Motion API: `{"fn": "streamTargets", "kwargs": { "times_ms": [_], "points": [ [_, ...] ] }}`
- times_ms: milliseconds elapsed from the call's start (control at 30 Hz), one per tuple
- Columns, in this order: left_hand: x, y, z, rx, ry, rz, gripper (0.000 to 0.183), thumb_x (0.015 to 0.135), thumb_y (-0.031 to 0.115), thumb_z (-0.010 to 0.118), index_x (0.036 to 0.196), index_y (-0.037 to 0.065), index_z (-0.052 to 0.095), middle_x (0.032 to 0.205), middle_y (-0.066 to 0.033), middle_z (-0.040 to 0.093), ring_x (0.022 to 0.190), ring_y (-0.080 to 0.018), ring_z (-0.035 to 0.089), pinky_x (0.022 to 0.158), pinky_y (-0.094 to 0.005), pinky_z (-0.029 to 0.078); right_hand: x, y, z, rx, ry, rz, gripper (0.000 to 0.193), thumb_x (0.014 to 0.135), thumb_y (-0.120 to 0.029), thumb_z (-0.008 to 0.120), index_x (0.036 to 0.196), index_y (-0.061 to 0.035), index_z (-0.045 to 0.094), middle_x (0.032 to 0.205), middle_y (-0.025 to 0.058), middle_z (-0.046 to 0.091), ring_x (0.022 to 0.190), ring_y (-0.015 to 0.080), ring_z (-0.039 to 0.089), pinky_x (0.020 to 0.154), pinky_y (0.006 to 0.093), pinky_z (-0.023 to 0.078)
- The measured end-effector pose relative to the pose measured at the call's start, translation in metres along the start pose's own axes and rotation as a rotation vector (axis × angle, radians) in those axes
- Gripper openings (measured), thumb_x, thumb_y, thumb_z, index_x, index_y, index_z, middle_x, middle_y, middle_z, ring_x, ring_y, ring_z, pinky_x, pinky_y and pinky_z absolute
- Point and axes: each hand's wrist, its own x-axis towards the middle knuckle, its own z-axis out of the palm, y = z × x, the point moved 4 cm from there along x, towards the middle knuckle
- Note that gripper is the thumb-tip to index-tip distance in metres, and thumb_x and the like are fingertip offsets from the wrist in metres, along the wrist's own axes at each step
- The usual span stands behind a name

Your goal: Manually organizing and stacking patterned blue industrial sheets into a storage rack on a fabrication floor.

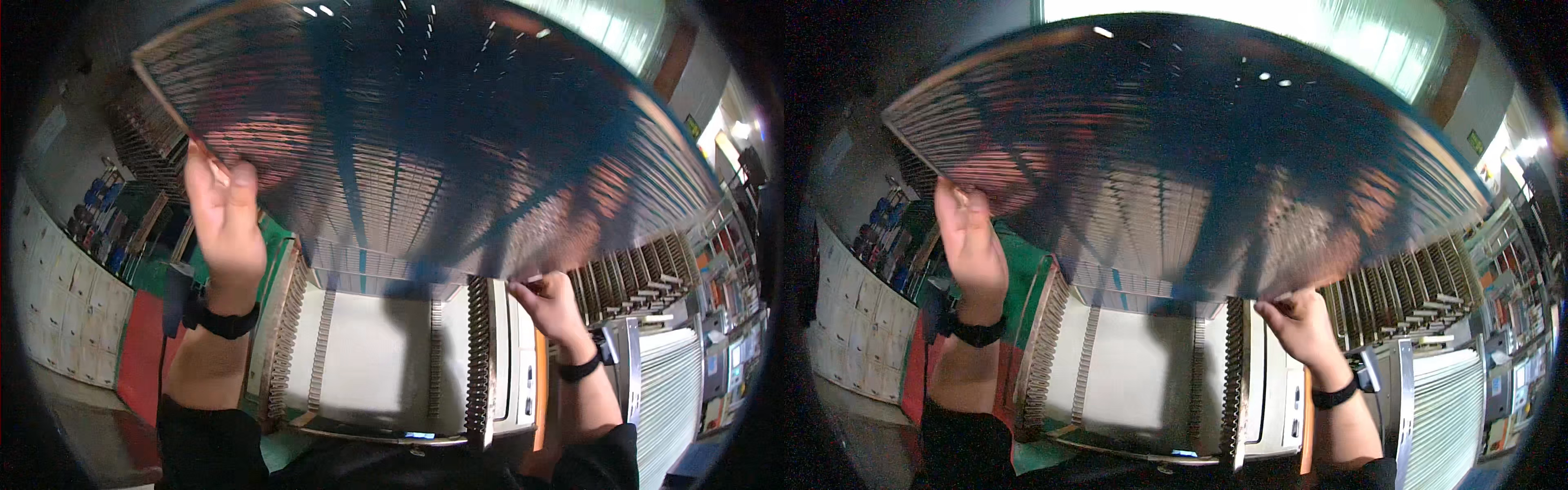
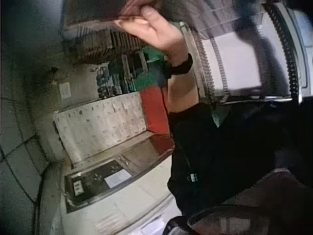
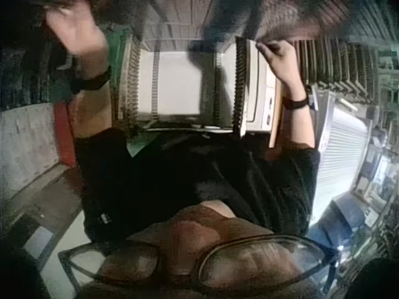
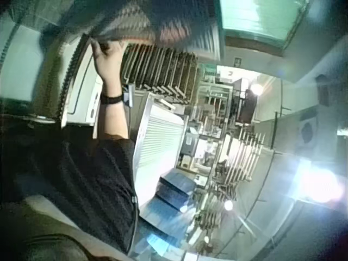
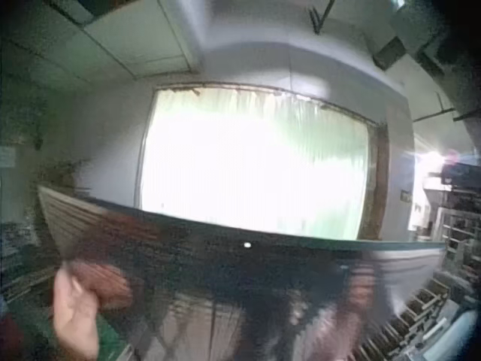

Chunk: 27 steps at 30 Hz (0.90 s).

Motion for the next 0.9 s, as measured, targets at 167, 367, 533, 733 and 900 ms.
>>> {"fn": "streamTargets", "kwargs": {
  "times_ms": [167,367,533,733,900],
  "points": [
    [0.046,0.049,-0.006,-0.395,0.019,-0.243,0.030,0.106,0.012,0.050,0.133,0.000,0.049,0.131,-0.0148,0.060,0.121,-0.0243,0.058,0.107,-0.0415,0.045,-0.024,-0.014,-0.089,0.563,0.032,-0.390,0.013,0.090,-0.009,0.073,0.097,0.0014,0.073,0.091,0.0011,0.071,0.083,0.0117,0.065,0.075,0.0302,0.052],
    [0.042,0.052,0.042,-0.823,0.062,-0.501,0.013,0.108,0.018,0.050,0.116,0.009,0.055,0.125,-0.0100,0.064,0.118,-0.0243,0.062,0.105,-0.0477,0.047,-0.021,-0.058,-0.134,1.429,0.251,-0.875,0.046,0.102,-0.042,0.058,0.137,-0.0116,0.055,0.137,0.0085,0.060,0.126,0.0233,0.056,0.106,0.0437,0.044],
    [0.003,0.052,0.095,-0.891,0.178,-0.557,0.020,0.107,0.017,0.052,0.125,0.009,0.052,0.123,-0.0101,0.063,0.117,-0.0233,0.060,0.106,-0.0463,0.046,-0.025,-0.130,-0.066,1.613,0.307,-0.609,0.066,0.100,-0.029,0.063,0.155,-0.0089,0.033,0.156,0.0107,0.042,0.143,0.0265,0.041,0.118,0.0490,0.033],
    [-0.025,0.021,-0.030,-0.257,0.247,-0.394,0.041,0.108,0.021,0.047,0.144,0.005,0.039,0.138,-0.0125,0.052,0.123,-0.0255,0.053,0.111,-0.0426,0.040,-0.049,-0.046,-0.181,1.185,0.125,-0.787,0.035,0.106,-0.034,0.053,0.130,-0.0098,0.061,0.129,0.0079,0.064,0.119,0.0219,0.062,0.100,0.0435,0.051],
    [-0.010,0.050,-0.047,0.119,0.038,-0.225,0.055,0.100,0.020,0.055,0.148,0.002,0.036,0.145,-0.0168,0.047,0.133,-0.0267,0.047,0.118,-0.0441,0.031,-0.075,-0.118,-0.229,0.165,0.615,-0.705,0.051,0.103,-0.034,0.059,0.146,-0.0080,0.048,0.134,0.0149,0.060,0.122,0.0279,0.060,0.103,0.0464,0.051]
  ]
}}
